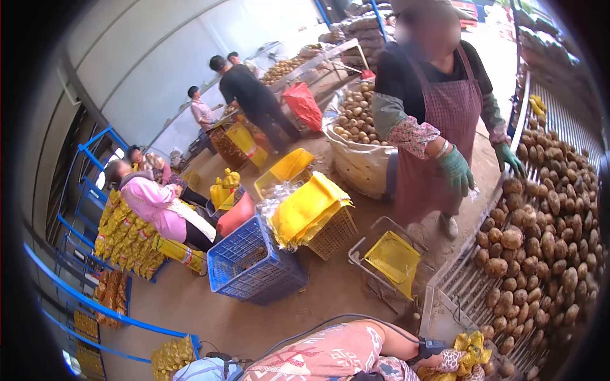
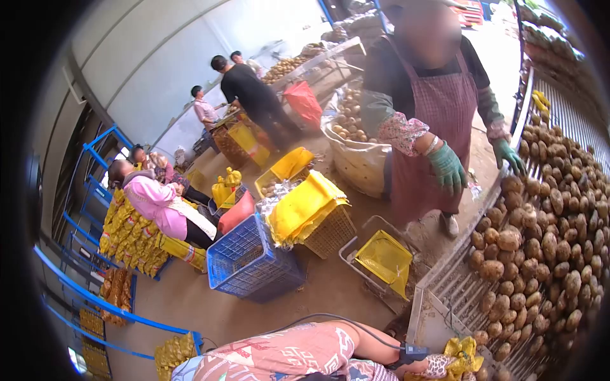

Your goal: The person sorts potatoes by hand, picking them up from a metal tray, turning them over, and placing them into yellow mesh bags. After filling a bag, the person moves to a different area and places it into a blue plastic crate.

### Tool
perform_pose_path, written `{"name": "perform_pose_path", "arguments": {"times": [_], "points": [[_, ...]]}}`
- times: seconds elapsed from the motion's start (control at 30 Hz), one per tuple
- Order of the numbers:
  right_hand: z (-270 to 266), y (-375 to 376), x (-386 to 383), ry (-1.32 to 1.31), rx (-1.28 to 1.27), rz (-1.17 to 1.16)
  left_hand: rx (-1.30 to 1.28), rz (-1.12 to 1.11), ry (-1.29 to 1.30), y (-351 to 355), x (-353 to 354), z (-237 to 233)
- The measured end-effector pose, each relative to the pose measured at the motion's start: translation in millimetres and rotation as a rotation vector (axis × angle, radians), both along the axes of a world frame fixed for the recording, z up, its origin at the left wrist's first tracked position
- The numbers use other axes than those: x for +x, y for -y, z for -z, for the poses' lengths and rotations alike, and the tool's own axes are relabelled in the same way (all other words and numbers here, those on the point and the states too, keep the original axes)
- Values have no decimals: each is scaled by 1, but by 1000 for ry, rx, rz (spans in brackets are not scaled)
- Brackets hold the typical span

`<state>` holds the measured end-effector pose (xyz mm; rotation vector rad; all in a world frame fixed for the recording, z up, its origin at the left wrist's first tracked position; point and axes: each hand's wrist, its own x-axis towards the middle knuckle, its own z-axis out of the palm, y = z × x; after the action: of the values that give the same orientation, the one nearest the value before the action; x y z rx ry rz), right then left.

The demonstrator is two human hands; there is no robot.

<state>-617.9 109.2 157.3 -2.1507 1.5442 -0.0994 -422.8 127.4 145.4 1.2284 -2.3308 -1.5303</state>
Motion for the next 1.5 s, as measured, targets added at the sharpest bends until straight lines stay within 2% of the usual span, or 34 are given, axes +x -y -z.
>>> {"name": "perform_pose_path", "arguments": {"times": [0.17, 0.27, 0.3, 0.33, 0.37, 0.43, 0.47, 0.53, 0.57, 0.6, 0.63, 0.67, 0.7, 0.73, 0.8, 0.83, 0.9, 0.97, 1.03, 1.1, 1.17, 1.23, 1.27, 1.3, 1.37, 1.4, 1.43, 1.5], "points": [[-10, -57, -71, -300, 139, -80, 117, 132, -143, 1, -11, -16], [-35, -59, -69, 28, 191, 256, 338, 170, -366, 6, -21, -32], [-71, -64, -68, 30, 120, 296, 408, 139, -440, 8, -19, -37], [-27, -79, -81, 89, -45, 264, 495, 82, -512, 11, -10, -41], [-54, -72, -72, -36, -81, 240, 569, -18, -576, 16, 1, -46], [-95, -48, -61, -106, 146, 379, 695, -288, -677, 31, 32, -51], [-89, -44, -61, -61, 57, 432, 716, -453, -710, 38, 51, -51], [-85, -26, -57, 44, -113, 544, 641, -762, -777, 57, 90, -54], [-89, -12, -52, 83, -167, 536, 476, -785, -843, 66, 107, -65], [-91, 5, -47, 121, -218, 527, 440, -903, -752, 74, 133, -42], [-86, 24, -45, 167, -228, 513, 322, -961, -678, 81, 162, 5], [-75, 43, -47, 215, -238, 498, 335, -1017, -633, 85, 170, 19], [-38, 54, -58, 93, -421, 508, 336, -1074, -589, 85, 170, 27], [-47, 75, -55, 206, -252, 596, 340, -1074, -586, 86, 165, 22], [-26, 87, -48, -15, -329, 632, 82, -772, -71, 93, 146, 5], [-18, 87, -42, -133, -392, 633, 6, -728, -46, 95, 136, 8], [-8, 69, -35, 35, -342, 628, 69, -615, -4, 95, 115, -4], [-17, 41, -42, -20, -277, 565, 39, -504, 133, 85, 101, 13], [-40, 15, -57, -29, -26, 561, -27, -509, 104, 67, 85, 20], [-35, -11, -71, -132, -105, 413, -33, -429, 92, 52, 73, 23], [-39, -31, -76, -57, -47, 397, -15, -372, 85, 42, 63, 25], [-38, -51, -68, -148, -120, 354, 8, -287, 70, 32, 59, 26], [-38, -61, -60, -181, -146, 357, 8, -314, 70, 30, 61, 23], [-33, -78, -54, -164, -122, 433, 11, -300, 70, 26, 61, 22], [-28, -110, -35, -58, -44, 659, 127, -487, -194, 20, 71, 21], [-32, -131, -25, -106, -115, 681, -17, -473, -310, 17, 81, 22], [-36, -147, -13, -66, -127, 702, -12, -456, -306, 11, 91, 24], [-46, -173, 9, -92, -14, 702, -57, -457, -400, 8, 98, 2]]}}
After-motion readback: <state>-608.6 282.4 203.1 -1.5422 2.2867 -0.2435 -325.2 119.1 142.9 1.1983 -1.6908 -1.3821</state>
